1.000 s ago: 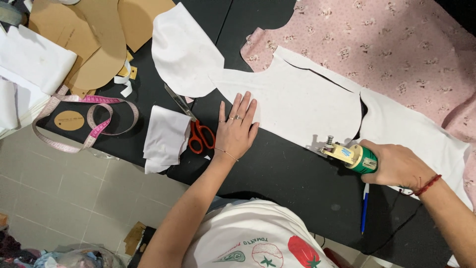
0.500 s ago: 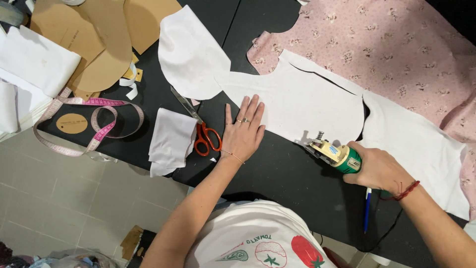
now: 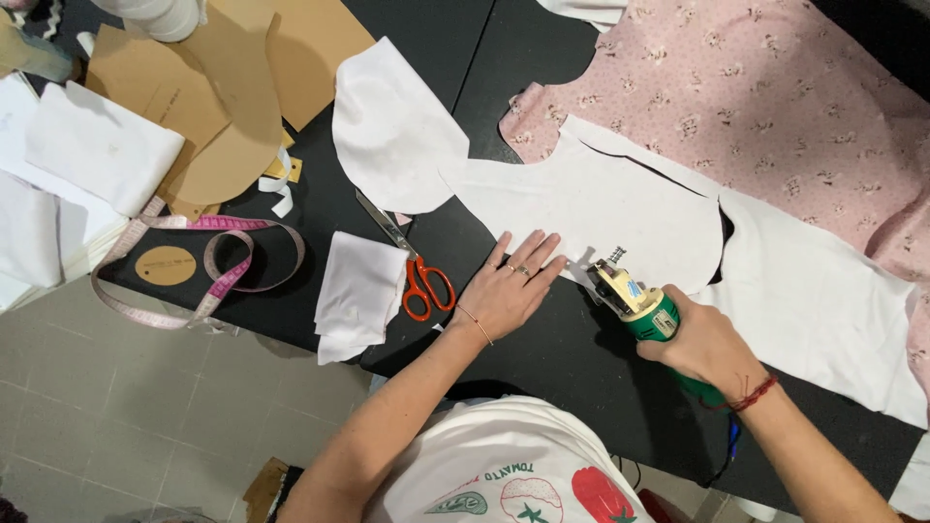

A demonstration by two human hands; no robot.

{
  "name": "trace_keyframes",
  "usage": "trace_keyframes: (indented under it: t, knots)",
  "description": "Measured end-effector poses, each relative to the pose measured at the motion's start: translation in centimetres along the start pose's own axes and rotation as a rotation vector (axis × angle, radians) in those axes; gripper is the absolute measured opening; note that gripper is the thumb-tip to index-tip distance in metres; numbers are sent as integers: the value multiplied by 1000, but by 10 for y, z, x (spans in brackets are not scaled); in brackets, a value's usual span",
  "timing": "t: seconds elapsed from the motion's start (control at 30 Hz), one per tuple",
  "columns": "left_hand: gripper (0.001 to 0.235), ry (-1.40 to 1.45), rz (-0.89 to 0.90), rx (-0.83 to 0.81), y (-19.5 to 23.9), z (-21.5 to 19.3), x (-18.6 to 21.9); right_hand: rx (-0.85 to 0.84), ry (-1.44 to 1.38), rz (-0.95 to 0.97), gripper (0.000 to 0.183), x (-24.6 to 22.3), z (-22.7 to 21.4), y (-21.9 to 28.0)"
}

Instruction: The person uses an electric rotary cutter to cut a large piece of white fabric on a black table. They then use a pen to trace a circular pattern onto a smaller piece of fabric and cut it out with scissors. Finally, they trim the edges of the cut fabric piece.

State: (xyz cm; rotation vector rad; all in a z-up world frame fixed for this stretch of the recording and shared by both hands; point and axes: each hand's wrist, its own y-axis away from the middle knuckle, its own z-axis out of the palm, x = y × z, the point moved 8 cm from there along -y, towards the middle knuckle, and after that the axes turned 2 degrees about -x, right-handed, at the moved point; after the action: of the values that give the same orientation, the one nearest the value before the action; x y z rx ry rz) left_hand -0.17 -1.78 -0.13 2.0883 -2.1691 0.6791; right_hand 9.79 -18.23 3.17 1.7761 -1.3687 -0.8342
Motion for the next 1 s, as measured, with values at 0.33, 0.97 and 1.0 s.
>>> trace_keyframes:
  t: [0.33, 0.97, 1.0]
  knots:
    - [26, 40, 0, 53, 1, -7, -2, 88, -128, 87, 64, -29, 5, 8]
    - [22, 61, -27, 73, -2, -16, -5, 197, -220, 47, 71, -73, -37, -15]
    - [20, 67, -33, 62, -2, -17, -5, 197, -192, 25, 69, -76, -41, -16]
